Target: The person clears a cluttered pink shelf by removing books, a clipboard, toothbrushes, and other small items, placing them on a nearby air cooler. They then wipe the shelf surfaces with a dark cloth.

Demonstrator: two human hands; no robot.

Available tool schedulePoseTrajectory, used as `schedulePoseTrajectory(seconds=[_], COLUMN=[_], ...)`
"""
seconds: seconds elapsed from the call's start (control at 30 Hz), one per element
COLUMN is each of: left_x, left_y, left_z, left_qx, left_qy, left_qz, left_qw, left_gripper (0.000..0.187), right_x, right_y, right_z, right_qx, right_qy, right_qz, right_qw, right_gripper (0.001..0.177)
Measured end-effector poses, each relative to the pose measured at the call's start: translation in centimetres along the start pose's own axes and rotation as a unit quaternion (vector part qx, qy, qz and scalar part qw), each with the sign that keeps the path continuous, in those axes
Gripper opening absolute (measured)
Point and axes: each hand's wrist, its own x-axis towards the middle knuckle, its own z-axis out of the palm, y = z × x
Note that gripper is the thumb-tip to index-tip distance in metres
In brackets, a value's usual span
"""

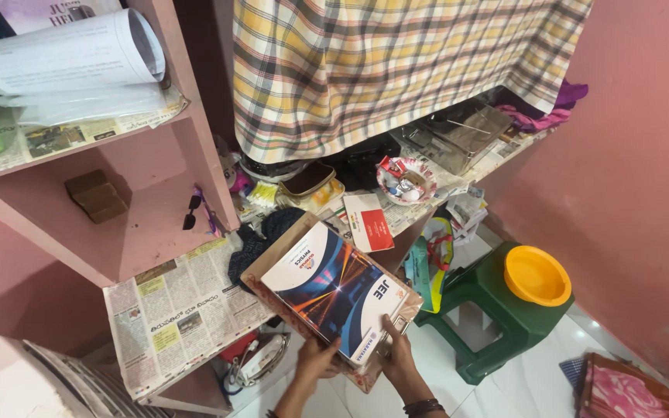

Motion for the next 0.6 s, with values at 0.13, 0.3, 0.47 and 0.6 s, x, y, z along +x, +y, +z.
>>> schedulePoseTrajectory(seconds=[0.13, 0.3, 0.47, 0.6], left_x=[5.1, 6.0, 12.8, 12.4], left_y=[-0.2, 8.6, 10.3, 13.1], left_z=[-6.4, -11.0, -14.6, -14.8], left_qx=[0.173, 0.457, 0.545, 0.56], left_qy=[0.002, 0.339, 0.266, 0.207], left_qz=[0.037, 0.359, 0.243, 0.111], left_qw=[0.984, 0.74, 0.757, 0.795], left_gripper=[0.038, 0.069, 0.11, 0.117], right_x=[0.4, 0.9, 0.5, 0.8], right_y=[0.2, 0.1, -1.2, -2.0], right_z=[0.0, -0.4, -0.1, -0.2], right_qx=[-0.013, 0.047, 0.077, 0.04], right_qy=[0.04, -0.036, -0.072, -0.04], right_qz=[0.015, -0.029, -0.014, 0.002], right_qw=[0.999, 0.998, 0.994, 0.998], right_gripper=[0.056, 0.055, 0.056, 0.058])
